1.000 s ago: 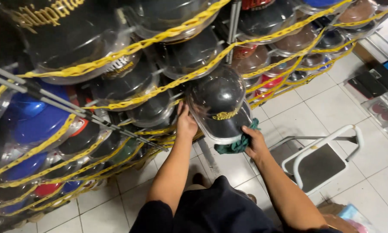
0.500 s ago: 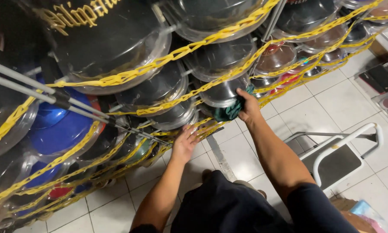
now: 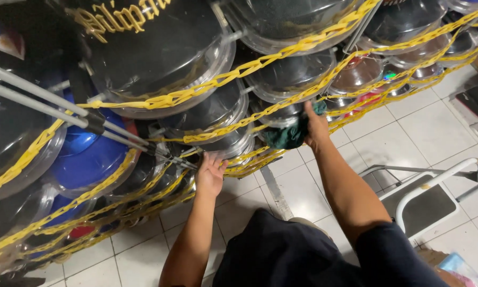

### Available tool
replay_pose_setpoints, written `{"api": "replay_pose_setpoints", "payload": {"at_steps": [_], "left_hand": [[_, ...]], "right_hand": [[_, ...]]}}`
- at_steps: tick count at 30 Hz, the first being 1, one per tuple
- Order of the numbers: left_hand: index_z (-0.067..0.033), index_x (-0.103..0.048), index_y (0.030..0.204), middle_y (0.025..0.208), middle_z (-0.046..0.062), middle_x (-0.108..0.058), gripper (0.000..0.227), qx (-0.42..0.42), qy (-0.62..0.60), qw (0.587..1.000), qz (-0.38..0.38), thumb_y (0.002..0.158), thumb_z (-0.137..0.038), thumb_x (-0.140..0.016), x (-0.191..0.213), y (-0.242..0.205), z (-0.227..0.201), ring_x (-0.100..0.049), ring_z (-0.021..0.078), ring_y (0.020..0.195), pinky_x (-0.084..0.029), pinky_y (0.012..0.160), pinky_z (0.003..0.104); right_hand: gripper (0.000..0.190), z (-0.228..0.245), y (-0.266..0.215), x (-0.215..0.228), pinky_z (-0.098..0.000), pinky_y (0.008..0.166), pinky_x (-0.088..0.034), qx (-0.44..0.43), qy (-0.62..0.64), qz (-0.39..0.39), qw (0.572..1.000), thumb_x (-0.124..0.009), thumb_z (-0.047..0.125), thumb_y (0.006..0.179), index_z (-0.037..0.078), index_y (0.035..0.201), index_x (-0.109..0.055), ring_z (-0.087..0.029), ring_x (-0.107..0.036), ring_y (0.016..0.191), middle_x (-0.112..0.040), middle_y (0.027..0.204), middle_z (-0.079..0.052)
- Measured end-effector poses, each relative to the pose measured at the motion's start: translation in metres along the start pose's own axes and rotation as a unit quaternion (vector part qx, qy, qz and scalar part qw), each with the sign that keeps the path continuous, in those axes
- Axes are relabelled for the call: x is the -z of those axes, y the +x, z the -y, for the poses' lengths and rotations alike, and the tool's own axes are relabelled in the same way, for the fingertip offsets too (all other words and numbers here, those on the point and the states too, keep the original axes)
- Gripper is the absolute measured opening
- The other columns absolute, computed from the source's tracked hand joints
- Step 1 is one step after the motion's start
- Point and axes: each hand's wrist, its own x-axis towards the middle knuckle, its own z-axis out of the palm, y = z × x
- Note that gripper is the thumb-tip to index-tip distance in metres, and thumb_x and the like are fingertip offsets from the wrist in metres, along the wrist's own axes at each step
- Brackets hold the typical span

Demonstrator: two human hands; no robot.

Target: Wiping dust off plastic-covered hats with a cloth and arranging them on a display rack.

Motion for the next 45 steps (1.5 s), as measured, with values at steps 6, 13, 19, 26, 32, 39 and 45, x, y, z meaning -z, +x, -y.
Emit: {"api": "replay_pose_setpoints", "payload": {"at_steps": [6, 13, 19, 26, 32, 39, 45], "left_hand": [[-0.0208, -0.053, 0.103, 0.122, 0.003, -0.061, 0.013, -0.011, -0.006, 1.0, -0.029, 0.106, -0.033, -0.055, 0.001, -0.002, 0.001, -0.058, 0.0323, 0.122, -0.054, 0.095, 0.046], [-0.0269, -0.054, 0.091, 0.098, -0.004, -0.06, 0.014, -0.004, -0.008, 1.0, 0.007, 0.101, -0.03, -0.063, -0.016, -0.034, 0.012, -0.062, 0.026, 0.104, -0.054, 0.087, 0.039], [-0.0268, -0.072, 0.087, 0.102, -0.002, -0.077, 0.014, 0.044, -0.02, 0.993, 0.11, 0.098, -0.03, -0.063, 0.057, -0.02, 0.033, -0.069, 0.0248, 0.11, -0.049, 0.103, 0.048], [-0.029, -0.073, 0.118, 0.122, 0.004, -0.074, 0.05, 0.066, -0.124, 0.984, 0.113, 0.09, -0.066, -0.056, 0.002, -0.057, 0.01, -0.067, 0.028, 0.114, -0.05, 0.098, 0.046], [-0.0174, -0.065, 0.132, 0.133, 0.012, -0.068, 0.052, 0.146, -0.052, 0.975, 0.158, 0.096, -0.053, -0.051, -0.023, -0.064, 0.065, -0.062, 0.034, 0.123, -0.041, 0.114, 0.051], [-0.0098, -0.065, 0.131, 0.133, 0.014, -0.068, 0.037, 0.129, 0.114, 0.954, 0.247, 0.097, -0.019, -0.058, -0.038, -0.047, 0.167, -0.062, 0.0313, 0.124, -0.041, 0.115, 0.049], [-0.0027, -0.066, 0.13, 0.128, 0.014, -0.07, 0.038, 0.095, 0.222, 0.92, 0.307, 0.096, -0.02, -0.066, -0.18, -0.13, 0.235, -0.063, 0.0221, 0.12, -0.045, 0.111, 0.042]], "right_hand": [[0.047, -0.085, -0.013, 0.049, -0.0591, 0.082, -0.063, -0.059, 0.152, -0.197, 0.967, -0.072, 0.044, 0.089, 0.008, 0.118, -0.062, -0.036, -0.077, 0.088, -0.071, 0.103, -0.019], [0.08, -0.098, -0.09, -0.036, -0.0595, 0.087, -0.057, -0.193, -0.055, 0.057, 0.978, -0.088, 0.038, 0.081, -0.006, 0.138, -0.054, -0.041, -0.067, 0.112, -0.065, 0.122, -0.031], [0.079, -0.089, -0.101, -0.019, -0.0618, 0.09, -0.053, -0.206, -0.058, 0.166, 0.963, -0.094, 0.012, 0.072, -0.01, 0.137, -0.055, -0.042, -0.067, 0.111, -0.068, 0.12, -0.029], [0.059, -0.109, -0.086, 0.11, -0.0626, 0.084, -0.056, -0.209, -0.015, 0.153, 0.966, -0.084, 0.0, 0.069, -0.012, 0.123, -0.063, -0.045, -0.071, 0.095, -0.07, 0.105, -0.03], [0.053, -0.089, -0.069, 0.226, -0.0598, 0.106, -0.046, -0.252, 0.114, 0.044, 0.96, -0.074, 0.005, 0.085, -0.004, 0.135, -0.06, -0.04, -0.066, 0.118, -0.066, 0.129, -0.024], [0.048, 0.048, -0.122, 0.294, -0.0522, 0.118, -0.044, -0.098, 0.404, -0.145, 0.898, -0.071, 0.014, 0.092, 0.004, 0.137, -0.061, -0.031, -0.064, 0.129, -0.067, 0.136, -0.017], [0.047, 0.126, -0.197, 0.282, -0.049, 0.095, -0.052, 0.203, 0.19, 0.141, 0.95, -0.047, 0.038, 0.096, 0.004, 0.115, -0.073, -0.034, -0.07, 0.1, -0.073, 0.111, -0.019]]}}
